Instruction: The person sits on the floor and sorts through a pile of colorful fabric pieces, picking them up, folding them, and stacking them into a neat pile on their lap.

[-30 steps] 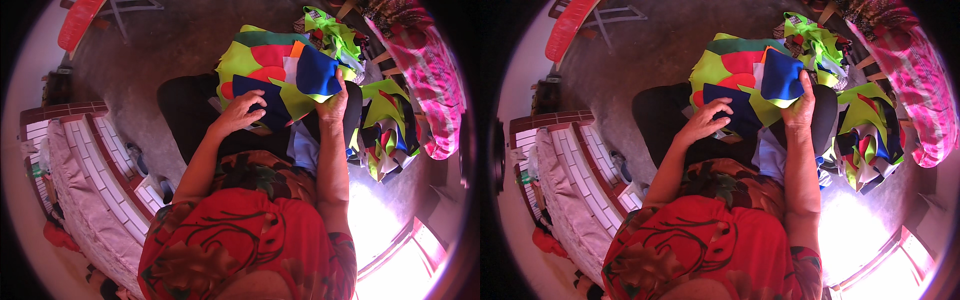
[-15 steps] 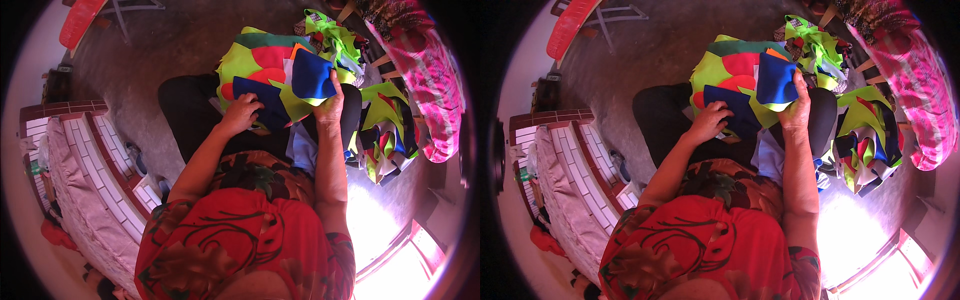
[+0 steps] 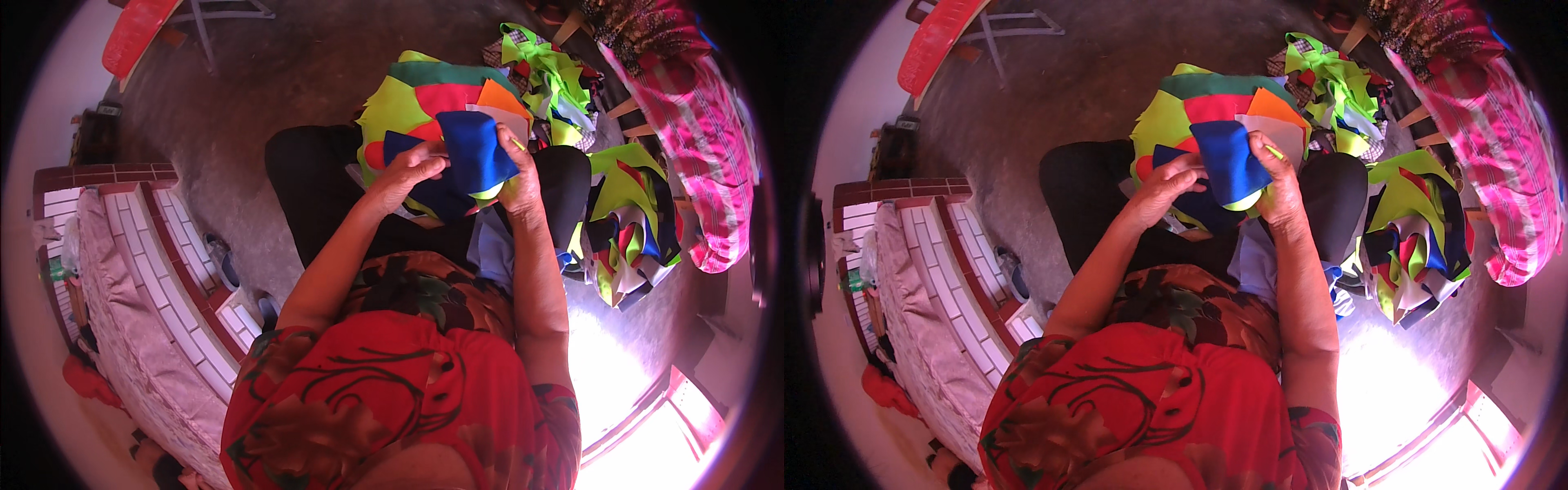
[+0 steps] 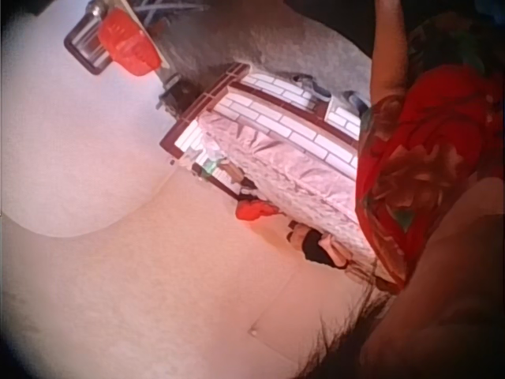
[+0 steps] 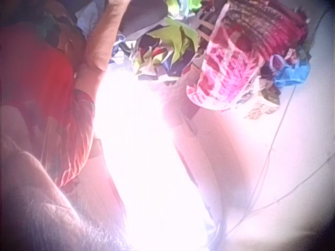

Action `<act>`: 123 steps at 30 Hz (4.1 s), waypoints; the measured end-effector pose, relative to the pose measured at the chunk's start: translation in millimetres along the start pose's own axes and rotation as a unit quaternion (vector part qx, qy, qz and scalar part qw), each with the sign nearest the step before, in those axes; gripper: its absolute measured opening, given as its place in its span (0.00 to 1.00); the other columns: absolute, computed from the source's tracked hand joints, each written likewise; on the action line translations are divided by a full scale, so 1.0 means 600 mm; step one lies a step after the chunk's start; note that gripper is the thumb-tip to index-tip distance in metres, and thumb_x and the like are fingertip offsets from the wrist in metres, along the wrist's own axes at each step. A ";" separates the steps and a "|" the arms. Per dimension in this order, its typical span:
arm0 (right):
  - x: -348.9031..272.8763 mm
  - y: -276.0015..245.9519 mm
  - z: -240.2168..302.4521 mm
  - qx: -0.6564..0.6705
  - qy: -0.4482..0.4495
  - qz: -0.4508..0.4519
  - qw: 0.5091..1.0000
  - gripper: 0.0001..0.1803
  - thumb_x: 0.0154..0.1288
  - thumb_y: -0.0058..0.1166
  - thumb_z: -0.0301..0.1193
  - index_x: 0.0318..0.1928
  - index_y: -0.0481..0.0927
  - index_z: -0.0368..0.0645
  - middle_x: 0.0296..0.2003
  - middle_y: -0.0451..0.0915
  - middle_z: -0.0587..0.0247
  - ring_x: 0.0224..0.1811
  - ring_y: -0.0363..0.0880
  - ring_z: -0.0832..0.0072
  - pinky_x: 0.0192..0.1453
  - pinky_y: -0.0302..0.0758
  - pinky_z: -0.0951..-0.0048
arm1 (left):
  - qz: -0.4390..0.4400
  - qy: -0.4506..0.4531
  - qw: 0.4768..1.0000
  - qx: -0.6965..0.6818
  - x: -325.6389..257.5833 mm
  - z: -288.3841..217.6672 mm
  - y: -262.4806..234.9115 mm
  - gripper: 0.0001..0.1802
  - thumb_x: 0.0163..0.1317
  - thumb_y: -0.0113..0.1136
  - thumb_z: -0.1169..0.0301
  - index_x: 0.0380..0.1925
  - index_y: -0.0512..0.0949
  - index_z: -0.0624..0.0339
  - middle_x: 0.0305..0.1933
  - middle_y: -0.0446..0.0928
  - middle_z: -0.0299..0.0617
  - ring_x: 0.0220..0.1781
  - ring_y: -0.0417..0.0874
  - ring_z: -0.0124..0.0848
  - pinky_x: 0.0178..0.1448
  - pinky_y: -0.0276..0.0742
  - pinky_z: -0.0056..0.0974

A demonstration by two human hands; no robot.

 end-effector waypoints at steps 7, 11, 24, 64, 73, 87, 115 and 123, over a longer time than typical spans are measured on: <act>0.000 0.010 -0.018 -0.041 0.041 0.037 0.998 0.10 0.64 0.57 0.37 0.38 0.75 0.46 0.34 0.74 0.73 0.37 0.74 0.82 0.45 0.74 0.75 | 0.009 -0.022 0.989 -0.144 -0.001 0.029 0.008 0.37 0.58 0.63 0.52 0.62 0.64 0.60 0.60 0.70 0.40 0.61 0.71 0.32 0.63 0.68 0.42; 0.008 -0.003 -0.026 -0.024 0.032 0.004 0.999 0.08 0.63 0.59 0.35 0.37 0.77 0.46 0.33 0.77 0.73 0.37 0.76 0.81 0.44 0.75 0.74 | -0.044 -0.030 0.983 -0.176 -0.009 0.031 -0.011 0.29 0.58 0.65 0.63 0.57 0.70 0.62 0.53 0.76 0.40 0.54 0.77 0.32 0.60 0.71 0.39; 0.022 -0.031 -0.028 0.014 -0.003 -0.091 0.996 0.13 0.64 0.59 0.39 0.38 0.77 0.43 0.34 0.80 0.64 0.34 0.80 0.75 0.39 0.79 0.72 | -0.186 0.075 0.978 -0.048 0.019 -0.110 -0.146 0.18 0.56 0.64 0.72 0.47 0.76 0.65 0.44 0.80 0.42 0.44 0.81 0.29 0.53 0.76 0.36; 0.050 -0.098 -0.016 0.107 -0.067 -0.264 0.956 0.16 0.67 0.52 0.42 0.43 0.74 0.41 0.39 0.78 0.60 0.41 0.79 0.69 0.46 0.78 0.66 | 0.114 -0.113 0.912 0.378 0.189 -0.025 -0.161 0.10 0.61 0.62 0.66 0.33 0.79 0.62 0.31 0.81 0.39 0.34 0.82 0.28 0.40 0.76 0.33; 0.055 -0.093 -0.019 0.111 -0.050 -0.211 0.970 0.15 0.65 0.55 0.43 0.42 0.75 0.44 0.39 0.78 0.62 0.40 0.79 0.69 0.47 0.77 0.65 | 0.166 -0.182 0.923 0.295 0.176 -0.029 -0.146 0.15 0.60 0.62 0.59 0.38 0.78 0.58 0.32 0.80 0.36 0.33 0.81 0.26 0.37 0.74 0.32; 0.063 -0.051 -0.072 0.083 0.077 -0.100 0.988 0.26 0.64 0.57 0.47 0.51 0.74 0.38 0.43 0.79 0.59 0.45 0.80 0.68 0.50 0.78 0.63 | 0.213 -0.079 0.967 0.113 0.153 -0.059 -0.043 0.29 0.55 0.68 0.68 0.57 0.70 0.60 0.50 0.75 0.38 0.51 0.76 0.27 0.58 0.70 0.35; 0.064 -0.018 -0.067 -0.201 -0.009 -0.096 0.975 0.46 0.52 0.64 0.18 0.69 0.54 0.48 0.59 0.66 0.57 0.58 0.71 0.69 0.60 0.72 0.68 | 0.089 -0.154 0.983 -0.032 0.174 -0.007 -0.100 0.17 0.68 0.53 0.62 0.50 0.74 0.60 0.45 0.78 0.35 0.48 0.79 0.25 0.53 0.76 0.34; 0.072 -0.016 -0.068 -0.077 0.024 -0.062 0.995 0.35 0.53 0.67 0.22 0.60 0.63 0.38 0.51 0.75 0.57 0.51 0.76 0.70 0.57 0.73 0.70 | 0.049 -0.141 0.988 -0.049 0.177 0.002 -0.116 0.21 0.69 0.48 0.54 0.49 0.76 0.59 0.39 0.80 0.33 0.39 0.80 0.22 0.42 0.76 0.30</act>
Point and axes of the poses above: each hand's wrist, its own x-axis towards the middle knuckle, its own y-axis out of the palm, z = x × y, the point moved 6 cm from there along x, towards the middle knuckle
